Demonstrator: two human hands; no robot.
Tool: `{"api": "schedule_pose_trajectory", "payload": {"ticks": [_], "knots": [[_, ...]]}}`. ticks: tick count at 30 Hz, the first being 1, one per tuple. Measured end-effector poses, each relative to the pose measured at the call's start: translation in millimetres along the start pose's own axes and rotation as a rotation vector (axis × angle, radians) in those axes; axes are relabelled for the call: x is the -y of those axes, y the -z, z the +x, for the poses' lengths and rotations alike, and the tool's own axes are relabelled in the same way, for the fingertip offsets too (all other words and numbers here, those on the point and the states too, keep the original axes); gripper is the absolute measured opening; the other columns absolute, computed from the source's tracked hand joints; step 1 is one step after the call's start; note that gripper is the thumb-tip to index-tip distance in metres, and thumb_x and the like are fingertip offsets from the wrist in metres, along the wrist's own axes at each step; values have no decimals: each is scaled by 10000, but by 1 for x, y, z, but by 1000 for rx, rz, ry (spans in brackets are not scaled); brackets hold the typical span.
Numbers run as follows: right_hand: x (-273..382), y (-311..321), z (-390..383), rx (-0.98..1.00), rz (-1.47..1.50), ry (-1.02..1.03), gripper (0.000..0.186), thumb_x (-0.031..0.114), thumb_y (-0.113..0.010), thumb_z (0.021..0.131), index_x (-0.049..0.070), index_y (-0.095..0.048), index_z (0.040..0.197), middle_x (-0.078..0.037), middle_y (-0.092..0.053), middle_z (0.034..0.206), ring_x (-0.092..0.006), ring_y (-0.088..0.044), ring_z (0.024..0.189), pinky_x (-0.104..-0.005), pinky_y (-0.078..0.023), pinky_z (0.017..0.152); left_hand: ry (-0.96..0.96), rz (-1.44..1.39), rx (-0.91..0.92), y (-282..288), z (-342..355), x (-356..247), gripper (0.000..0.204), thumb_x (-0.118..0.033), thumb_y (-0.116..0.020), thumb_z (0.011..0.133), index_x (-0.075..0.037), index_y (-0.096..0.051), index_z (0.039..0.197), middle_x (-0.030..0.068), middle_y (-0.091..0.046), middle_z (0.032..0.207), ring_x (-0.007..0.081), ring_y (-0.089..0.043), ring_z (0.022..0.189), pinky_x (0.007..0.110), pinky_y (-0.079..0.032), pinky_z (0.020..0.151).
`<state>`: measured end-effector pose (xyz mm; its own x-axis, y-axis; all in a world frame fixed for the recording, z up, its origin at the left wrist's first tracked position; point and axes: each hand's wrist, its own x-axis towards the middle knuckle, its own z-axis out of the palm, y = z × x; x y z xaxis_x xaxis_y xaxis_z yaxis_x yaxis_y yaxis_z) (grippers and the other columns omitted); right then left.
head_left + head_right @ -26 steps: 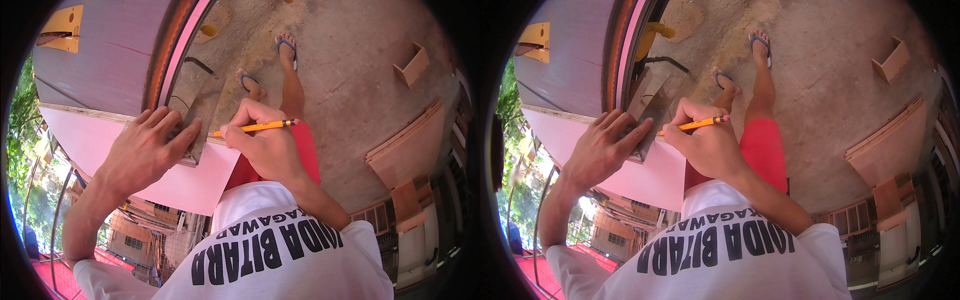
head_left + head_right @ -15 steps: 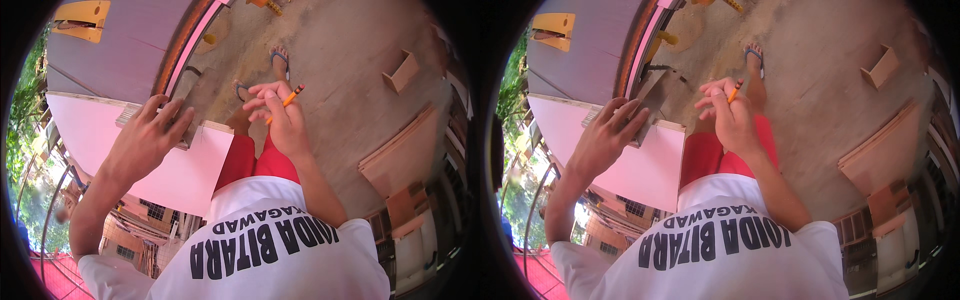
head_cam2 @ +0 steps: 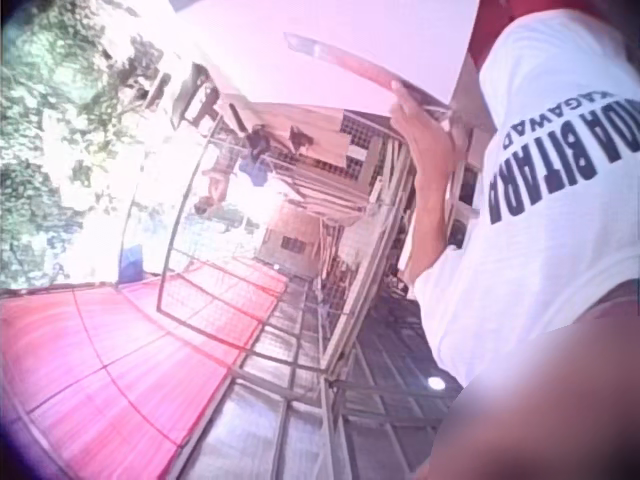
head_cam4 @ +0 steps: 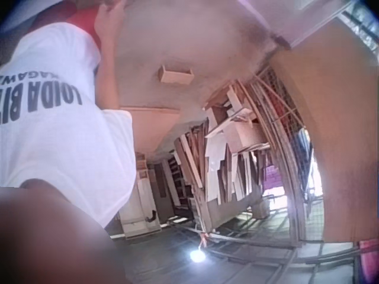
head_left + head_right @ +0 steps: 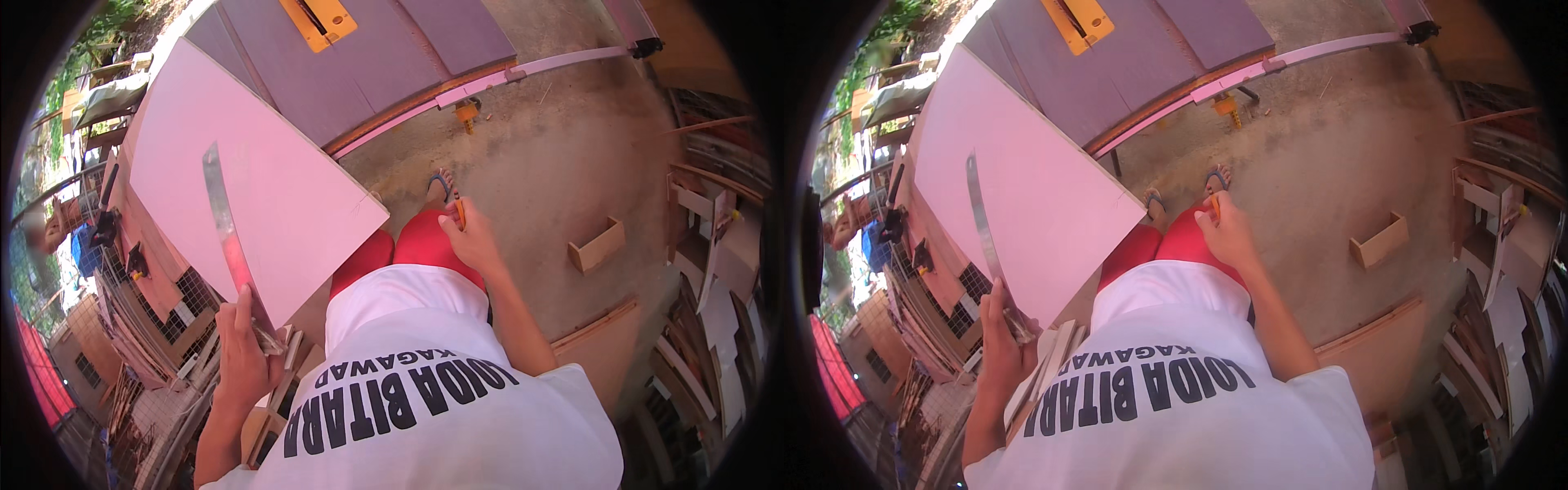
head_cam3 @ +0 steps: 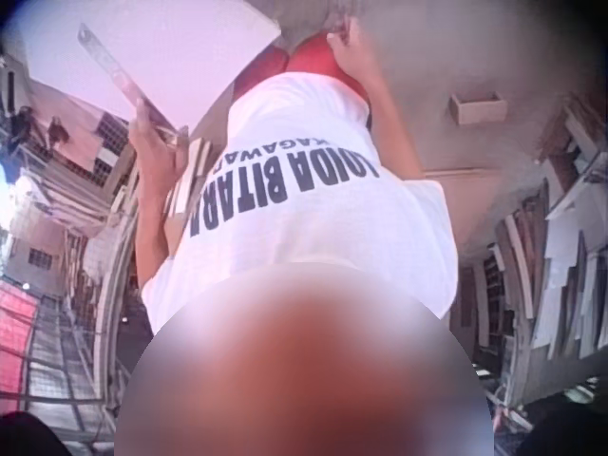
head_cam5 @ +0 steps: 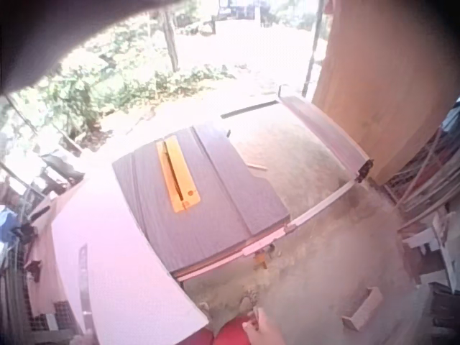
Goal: The person measures a pink board with a tape measure and marks it with a pencil. They then use a metal square to draw straight lines and adjust the table saw fence before positioning the board for cutting.
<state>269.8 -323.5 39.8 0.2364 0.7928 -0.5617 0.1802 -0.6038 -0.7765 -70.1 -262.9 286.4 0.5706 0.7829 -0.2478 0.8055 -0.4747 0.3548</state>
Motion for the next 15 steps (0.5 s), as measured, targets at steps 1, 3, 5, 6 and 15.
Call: {"api": "schedule_pose_trajectory", "payload": {"ticks": [1, 3, 5, 6, 15], "knots": [[2, 2, 5, -1, -42, 26, 175, 153, -636, 988, -17, -642, 1029, -76, -642, 815, -184, -598, 693, -349, -487, 656, 63, 10, -25, -9, 2, 5, 837, -17, -639, 897, 59, -182, 1594, 196, -502, 1103, 326, -477, 959, 466, -395, 871], [-18, 1, 30, 54, -140, 180, 160, 123, -632, 979, -2, -650, 1077, -84, -641, 831, -205, -613, 694, -353, -490, 652, 268, -16, -46, -38, -3, 41, 884, -60, -627, 933, 57, -88, 1624, 213, -466, 1160, 350, -448, 1035, 483, -365, 934], [-6, 10, 49, 96, -258, 375, 174, 99, -626, 977, 15, -662, 1126, -90, -640, 845, -209, -613, 682, -358, -488, 643, 407, -7, -73, -86, -10, 110, 916, -124, -642, 949, 33, -62, 1641, 211, -443, 1201, 367, -436, 1085, 498, -340, 978], [11, 14, 47, 106, -324, 492, 188, 90, -623, 980, 24, -670, 1149, -92, -639, 851, -203, -605, 669, -361, -486, 636, 418, 60, -115, -105, -11, 140, 913, -149, -636, 965, 16, -53, 1648, 210, -444, 1235, 369, -440, 1111, 506, -337, 991], [113, 5, -9, 207, -465, 496, 260, 62, -615, 991, 27, -705, 1232, -97, -638, 893, -178, -582, 771, -316, -482, 724, 590, 192, -116, -122, -3, 308, 803, -290, -605, 1015, -205, -155, 1675, 170, -444, 1364, 341, -423, 1258, 539, -325, 1061]]}}
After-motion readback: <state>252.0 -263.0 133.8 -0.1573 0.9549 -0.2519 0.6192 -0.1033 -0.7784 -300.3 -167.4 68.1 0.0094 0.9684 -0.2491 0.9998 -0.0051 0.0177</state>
